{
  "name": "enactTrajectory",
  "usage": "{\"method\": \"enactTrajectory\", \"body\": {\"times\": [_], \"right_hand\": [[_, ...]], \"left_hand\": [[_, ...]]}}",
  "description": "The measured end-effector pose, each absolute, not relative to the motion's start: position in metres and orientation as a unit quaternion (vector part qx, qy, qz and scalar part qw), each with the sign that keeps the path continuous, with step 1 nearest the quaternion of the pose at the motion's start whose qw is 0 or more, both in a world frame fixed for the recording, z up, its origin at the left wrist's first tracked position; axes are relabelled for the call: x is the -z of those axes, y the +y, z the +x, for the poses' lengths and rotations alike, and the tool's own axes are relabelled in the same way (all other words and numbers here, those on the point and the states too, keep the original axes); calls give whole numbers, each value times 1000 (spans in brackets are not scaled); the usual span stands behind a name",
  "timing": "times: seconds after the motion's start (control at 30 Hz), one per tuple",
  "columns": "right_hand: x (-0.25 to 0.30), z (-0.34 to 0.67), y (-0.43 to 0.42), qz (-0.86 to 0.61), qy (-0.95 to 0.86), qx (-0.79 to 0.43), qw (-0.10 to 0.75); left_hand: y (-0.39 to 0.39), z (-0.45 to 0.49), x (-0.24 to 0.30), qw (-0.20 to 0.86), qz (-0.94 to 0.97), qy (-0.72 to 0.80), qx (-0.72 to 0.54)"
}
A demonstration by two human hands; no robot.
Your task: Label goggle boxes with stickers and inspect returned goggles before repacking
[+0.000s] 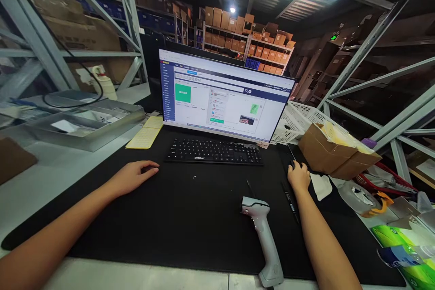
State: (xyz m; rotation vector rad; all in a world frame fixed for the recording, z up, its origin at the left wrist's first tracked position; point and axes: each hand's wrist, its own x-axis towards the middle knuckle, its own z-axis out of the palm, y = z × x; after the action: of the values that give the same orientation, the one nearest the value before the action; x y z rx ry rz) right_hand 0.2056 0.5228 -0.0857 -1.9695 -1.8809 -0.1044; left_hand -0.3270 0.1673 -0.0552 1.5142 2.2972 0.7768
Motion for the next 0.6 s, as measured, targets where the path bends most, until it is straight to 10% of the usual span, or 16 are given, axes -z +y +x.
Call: {"method": "enactTrajectory", "body": {"times": [0.6], "right_hand": [[98,212,539,-648,-725,26,231]], "left_hand": [[167,-326,58,118,534,780,-304]]}}
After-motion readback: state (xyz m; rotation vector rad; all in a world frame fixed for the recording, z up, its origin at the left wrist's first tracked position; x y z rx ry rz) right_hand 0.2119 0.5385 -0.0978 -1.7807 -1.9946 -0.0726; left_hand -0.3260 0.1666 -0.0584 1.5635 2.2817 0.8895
